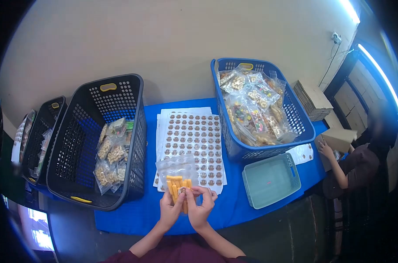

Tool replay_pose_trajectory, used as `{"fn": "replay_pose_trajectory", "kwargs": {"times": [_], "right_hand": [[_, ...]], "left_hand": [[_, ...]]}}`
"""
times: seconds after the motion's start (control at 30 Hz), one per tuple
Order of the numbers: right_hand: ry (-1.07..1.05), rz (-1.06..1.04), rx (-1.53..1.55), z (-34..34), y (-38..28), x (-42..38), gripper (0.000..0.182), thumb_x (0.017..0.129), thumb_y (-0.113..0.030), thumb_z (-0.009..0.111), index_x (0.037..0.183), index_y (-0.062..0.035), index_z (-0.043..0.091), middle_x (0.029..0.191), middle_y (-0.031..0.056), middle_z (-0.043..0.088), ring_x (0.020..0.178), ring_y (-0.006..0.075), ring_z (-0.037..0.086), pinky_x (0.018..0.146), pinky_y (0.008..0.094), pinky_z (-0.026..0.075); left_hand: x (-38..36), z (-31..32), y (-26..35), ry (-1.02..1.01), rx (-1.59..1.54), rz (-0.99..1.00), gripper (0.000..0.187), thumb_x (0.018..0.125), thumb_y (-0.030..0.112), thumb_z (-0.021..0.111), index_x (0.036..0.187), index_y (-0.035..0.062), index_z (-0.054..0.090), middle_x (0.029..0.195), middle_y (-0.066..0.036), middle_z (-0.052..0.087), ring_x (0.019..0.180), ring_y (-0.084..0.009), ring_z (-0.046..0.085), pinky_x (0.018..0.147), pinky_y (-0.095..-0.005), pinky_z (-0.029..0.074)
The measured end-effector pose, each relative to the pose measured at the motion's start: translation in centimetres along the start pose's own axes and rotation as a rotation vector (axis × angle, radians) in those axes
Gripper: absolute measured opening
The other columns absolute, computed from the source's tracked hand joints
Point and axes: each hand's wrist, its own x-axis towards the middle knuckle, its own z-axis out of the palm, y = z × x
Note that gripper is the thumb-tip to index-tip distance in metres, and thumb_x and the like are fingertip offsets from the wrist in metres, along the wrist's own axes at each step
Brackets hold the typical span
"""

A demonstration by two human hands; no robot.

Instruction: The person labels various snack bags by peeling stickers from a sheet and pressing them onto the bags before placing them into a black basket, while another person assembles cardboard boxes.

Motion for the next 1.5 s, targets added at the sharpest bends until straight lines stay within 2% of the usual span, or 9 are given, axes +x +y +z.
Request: {"fn": "replay_pose_trajectory", "kwargs": {"times": [0.17, 0.27, 0.37, 0.47, 0.67, 0.83, 1.13, 1.27, 1.5], "right_hand": [[-0.124, -0.028, -0.189, -0.2, 0.9, 0.3, 0.02, 0.071, -0.007, 0.068, 0.085, -0.0026, 0.054, 0.073, 0.0021, 0.055, 0.067, 0.0093, 0.042, 0.063, 0.023, 0.036], [-0.198, 0.245, 0.119, -0.1, 2.0, 0.8, 0.029, 0.072, -0.009, 0.068, 0.094, -0.0019, 0.05, 0.084, 0.0034, 0.055, 0.072, 0.0082, 0.046, 0.065, 0.0223, 0.038], [-0.466, 0.625, 0.613, -1.0, 1.2, 2.4, 0.034, 0.075, -0.009, 0.065, 0.102, -0.0013, 0.046, 0.092, 0.0049, 0.053, 0.082, 0.0086, 0.049, 0.07, 0.0223, 0.041], [-0.56, 0.53, 0.506, -1.0, 1.7, 1.9, 0.031, 0.078, -0.011, 0.062, 0.103, -0.0015, 0.046, 0.09, 0.0048, 0.053, 0.089, 0.0102, 0.05, 0.077, 0.0242, 0.041], [-0.59, 0.254, 0.156, -1.1, 2.9, 1.3, 0.031, 0.078, -0.013, 0.062, 0.103, -0.0025, 0.046, 0.088, 0.0043, 0.053, 0.085, 0.0089, 0.05, 0.074, 0.0233, 0.04], [-0.605, 0.281, 0.195, -1.4, 2.4, 0.5, 0.031, 0.078, -0.014, 0.062, 0.101, -0.002, 0.045, 0.09, 0.0057, 0.053, 0.085, 0.0098, 0.05, 0.073, 0.0236, 0.04], [-0.624, 0.239, 0.205, -1.2, 1.0, -0.2, 0.041, 0.077, -0.014, 0.063, 0.107, 0.0006, 0.039, 0.097, 0.009, 0.052, 0.093, 0.0136, 0.05, 0.083, 0.0284, 0.039], [-0.647, 0.311, 0.353, -1.4, 1.7, -0.5, 0.042, 0.078, -0.014, 0.063, 0.11, 0.0001, 0.039, 0.101, 0.0096, 0.051, 0.096, 0.0137, 0.049, 0.084, 0.0288, 0.039], [-0.557, 0.44, 0.457, -2.0, 1.7, 0.3, 0.014, 0.083, -0.011, 0.056, 0.091, -0.0002, 0.054, 0.083, 0.0017, 0.057, 0.077, 0.0056, 0.051, 0.07, 0.0209, 0.041]], "left_hand": [[0.3, -0.4, -0.3, 0.003, -0.01, -0.039, 0.026, 0.086, 0.013, 0.052, 0.106, -0.0039, 0.047, 0.094, -0.009, 0.059, 0.086, -0.01, 0.055, 0.071, -0.0237, 0.045], [0.4, -0.8, -1.1, 0.009, -0.122, -0.046, 0.026, 0.087, 0.012, 0.05, 0.107, -0.0038, 0.047, 0.097, -0.009, 0.058, 0.087, -0.0095, 0.054, 0.074, -0.0238, 0.045], [0.4, -1.1, -1.3, -0.02, -0.157, -0.085, 0.026, 0.088, 0.011, 0.048, 0.11, -0.0033, 0.046, 0.099, -0.008, 0.057, 0.09, -0.0095, 0.053, 0.076, -0.0237, 0.044], [0.3, -0.9, -1.6, -0.019, -0.277, -0.158, 0.027, 0.088, 0.011, 0.048, 0.111, -0.0028, 0.045, 0.101, -0.008, 0.056, 0.091, -0.0102, 0.053, 0.078, -0.0235, 0.043], [0.1, -1.4, -0.7, -0.057, -0.302, -0.271, 0.028, 0.088, 0.014, 0.047, 0.11, -0.0022, 0.046, 0.103, -0.009, 0.055, 0.092, -0.0116, 0.053, 0.079, -0.025, 0.043], [0.6, -2.9, -0.9, -0.171, -0.233, -0.347, 0.023, 0.087, 0.016, 0.05, 0.101, -0.0015, 0.051, 0.09, -0.006, 0.059, 0.082, -0.0094, 0.055, 0.073, -0.0239, 0.045], [0.4, -2.2, -1.3, 0.04, -0.134, -0.177, 0.022, 0.086, 0.019, 0.054, 0.092, -0.0021, 0.053, 0.08, -0.005, 0.059, 0.074, -0.0064, 0.054, 0.063, -0.0221, 0.045], [0.6, -3.0, -1.1, -0.069, -0.156, -0.227, 0.024, 0.086, 0.019, 0.054, 0.097, -0.0018, 0.052, 0.083, -0.005, 0.059, 0.075, -0.0071, 0.054, 0.066, -0.0226, 0.045], [-0.4, -3.7, 0.2, -0.335, -0.19, -0.234, 0.032, 0.084, 0.012, 0.055, 0.111, -0.0014, 0.044, 0.101, -0.006, 0.055, 0.091, -0.0094, 0.053, 0.077, -0.0236, 0.044]]}}
